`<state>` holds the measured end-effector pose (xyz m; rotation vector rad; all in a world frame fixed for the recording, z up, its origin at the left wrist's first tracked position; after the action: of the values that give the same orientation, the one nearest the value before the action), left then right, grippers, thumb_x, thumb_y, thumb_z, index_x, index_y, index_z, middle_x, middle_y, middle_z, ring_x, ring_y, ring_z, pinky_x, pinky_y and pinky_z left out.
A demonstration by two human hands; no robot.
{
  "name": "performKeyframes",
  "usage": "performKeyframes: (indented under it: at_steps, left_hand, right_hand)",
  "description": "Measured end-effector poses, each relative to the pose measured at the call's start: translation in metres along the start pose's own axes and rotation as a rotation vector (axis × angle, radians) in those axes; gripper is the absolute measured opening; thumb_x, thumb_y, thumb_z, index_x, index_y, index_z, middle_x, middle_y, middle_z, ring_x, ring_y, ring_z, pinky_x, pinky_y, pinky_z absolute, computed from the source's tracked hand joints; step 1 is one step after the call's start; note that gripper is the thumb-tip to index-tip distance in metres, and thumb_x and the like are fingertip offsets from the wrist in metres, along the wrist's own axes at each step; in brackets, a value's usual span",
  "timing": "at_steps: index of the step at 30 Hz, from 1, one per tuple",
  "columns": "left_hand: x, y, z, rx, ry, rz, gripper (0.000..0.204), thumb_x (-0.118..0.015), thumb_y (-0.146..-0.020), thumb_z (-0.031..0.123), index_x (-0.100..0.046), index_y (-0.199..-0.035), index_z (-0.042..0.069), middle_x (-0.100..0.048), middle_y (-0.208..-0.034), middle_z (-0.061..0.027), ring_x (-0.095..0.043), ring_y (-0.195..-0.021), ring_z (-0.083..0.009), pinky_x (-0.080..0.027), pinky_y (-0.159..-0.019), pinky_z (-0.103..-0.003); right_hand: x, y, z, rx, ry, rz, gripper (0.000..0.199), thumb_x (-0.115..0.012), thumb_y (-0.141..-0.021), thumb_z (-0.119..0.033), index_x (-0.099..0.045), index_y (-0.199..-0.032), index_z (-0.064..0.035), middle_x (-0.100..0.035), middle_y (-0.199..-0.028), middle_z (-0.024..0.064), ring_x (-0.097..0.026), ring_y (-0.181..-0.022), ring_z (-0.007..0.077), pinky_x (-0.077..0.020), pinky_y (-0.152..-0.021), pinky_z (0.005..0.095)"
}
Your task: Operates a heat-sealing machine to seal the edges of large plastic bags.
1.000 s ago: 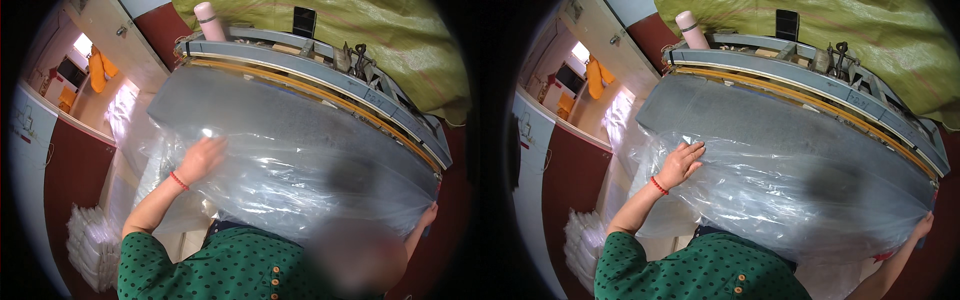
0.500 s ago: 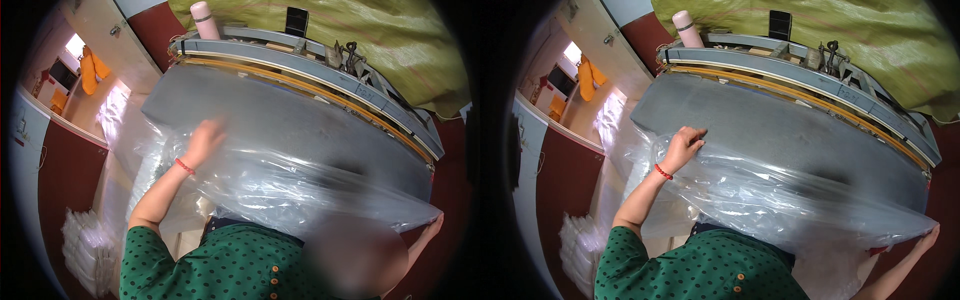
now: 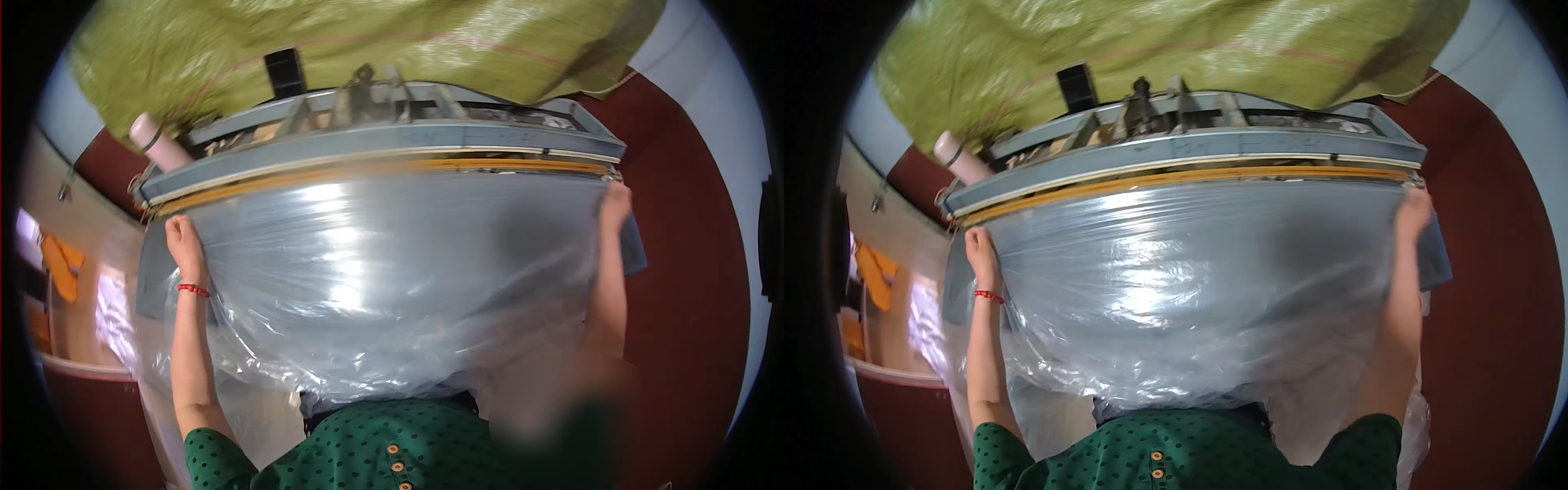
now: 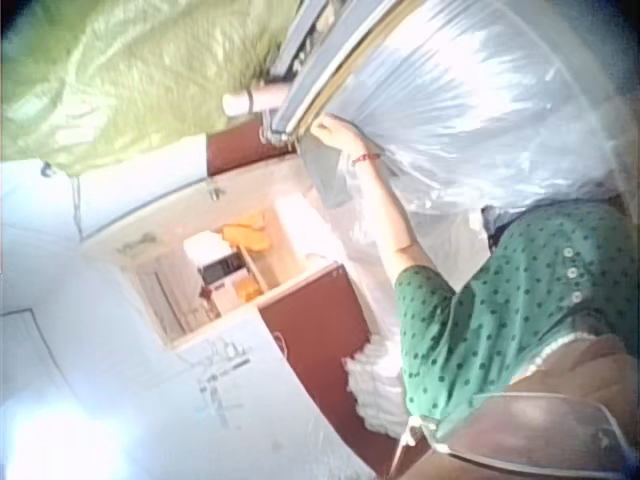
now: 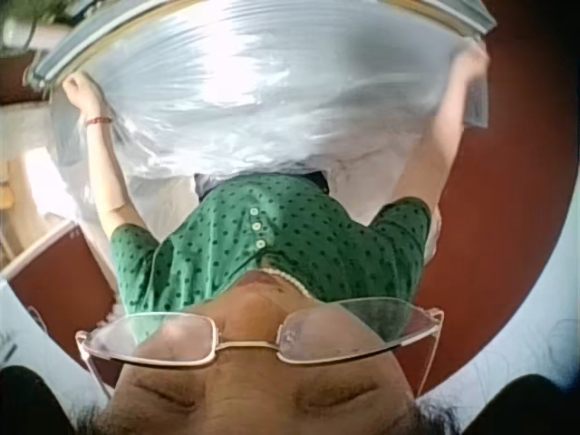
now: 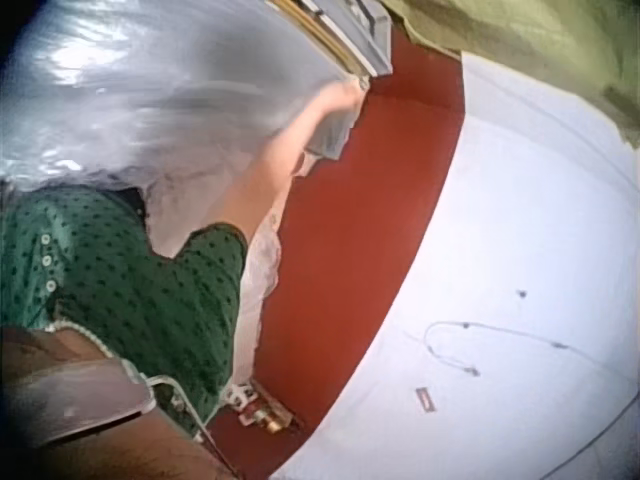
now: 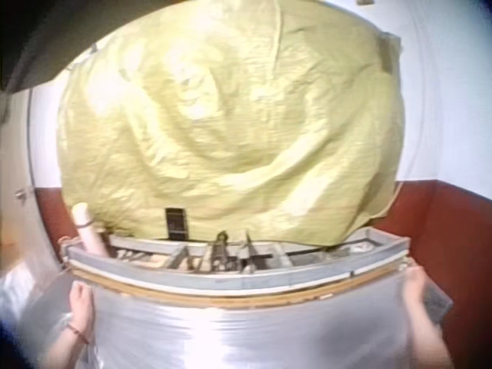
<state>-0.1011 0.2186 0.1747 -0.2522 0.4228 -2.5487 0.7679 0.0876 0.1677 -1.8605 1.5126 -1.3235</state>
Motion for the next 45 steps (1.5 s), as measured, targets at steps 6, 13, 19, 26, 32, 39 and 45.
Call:
performKeyframes:
  at_steps: [6,13,19,26,32,39,45]
  left_hand:
    - [-0.008,-0.052,-0.069,-0.100,-0.120,0.120,0.015,-0.049,-0.088,0.016,-0.048,-0.074,0.008,-0.041,-0.063,0.0053,-0.034,-0.055,-0.0038,-0.030,-0.050,-0.019]
    - [-0.019,-0.062,-0.078,-0.017,0.003,0.045,0.017,-0.057,-0.084,0.015,-0.048,-0.070,0.009,-0.040,-0.063,0.0073,-0.033,-0.057,-0.0029,-0.028,-0.052,-0.018]
    - [-0.007,-0.056,-0.072,0.034,0.048,0.169,0.007,-0.053,-0.083,0.009,-0.046,-0.083,0.008,-0.044,-0.066,0.0028,-0.040,-0.056,-0.0053,-0.034,-0.048,-0.019]
    - [-0.017,-0.056,-0.075,0.072,0.230,0.164,0.006,-0.049,-0.083,0.009,-0.048,-0.088,0.006,-0.050,-0.074,-0.0016,-0.049,-0.063,-0.0102,-0.044,-0.055,-0.023]
    - [-0.007,-0.012,0.002,0.089,0.152,-0.372,0.005,-0.049,-0.081,0.009,-0.049,-0.086,0.006,-0.047,-0.074,0.0011,-0.045,-0.064,-0.0065,-0.039,-0.062,-0.020]
    - [0.074,0.037,0.081,-0.093,0.209,-0.297,0.008,-0.051,-0.080,0.006,-0.047,-0.086,0.009,-0.045,-0.079,0.0027,-0.043,-0.071,-0.0050,-0.036,-0.063,-0.019]
    - [0.109,0.057,0.090,0.194,0.027,-0.625,0.018,-0.055,-0.078,0.009,-0.050,-0.095,0.008,-0.042,-0.066,0.0091,-0.038,-0.057,-0.0006,-0.030,-0.053,-0.016]
  right_hand:
    - [-0.079,0.016,-0.023,-0.302,-0.506,-0.138,0.017,-0.057,-0.084,-0.019,-0.055,-0.078,-0.0028,-0.054,-0.062,0.0013,-0.048,-0.057,0.0077,-0.0407,-0.054,0.0234]
    - [-0.084,0.016,-0.012,-0.416,-0.521,0.020,0.015,-0.063,-0.080,-0.015,-0.053,-0.075,-0.0047,-0.051,-0.057,-0.0007,-0.045,-0.047,0.0068,-0.0352,-0.042,0.0218]
    - [-0.074,0.018,-0.028,-0.617,-0.479,-0.027,0.014,-0.056,-0.083,-0.012,-0.048,-0.090,-0.0022,-0.055,-0.066,0.0062,-0.054,-0.055,0.0113,-0.0414,-0.041,0.0255]
    - [-0.071,0.013,-0.001,-0.571,-0.539,0.096,0.014,-0.051,-0.085,-0.010,-0.047,-0.097,-0.0032,-0.057,-0.088,0.0104,-0.056,-0.072,0.0157,-0.0465,-0.063,0.0259]
    - [-0.034,0.033,-0.198,0.004,-0.378,0.091,0.016,-0.055,-0.083,-0.013,-0.055,-0.095,-0.0018,-0.056,-0.090,0.0086,-0.053,-0.080,0.0175,-0.0431,-0.071,0.0293]
    - [-0.002,0.147,-0.458,0.694,-0.605,-0.366,0.018,-0.064,-0.073,-0.014,-0.058,-0.086,-0.0028,-0.058,-0.089,0.0124,-0.054,-0.086,0.0290,-0.0427,-0.076,0.0371]
    - [-0.046,0.193,-0.422,0.087,-0.899,-1.228,0.015,-0.063,-0.078,-0.016,-0.060,-0.075,-0.0020,-0.057,-0.068,-0.0011,-0.051,-0.065,0.0072,-0.0412,-0.059,0.0223]
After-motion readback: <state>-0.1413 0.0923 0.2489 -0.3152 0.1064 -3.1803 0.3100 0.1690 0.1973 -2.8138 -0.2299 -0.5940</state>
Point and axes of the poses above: each hand's wrist, its own y-axis away from the middle knuckle, its own x-axis out of the back of the hand, z = x × y, the point moved 5 cm from there along -y, towards the middle knuckle
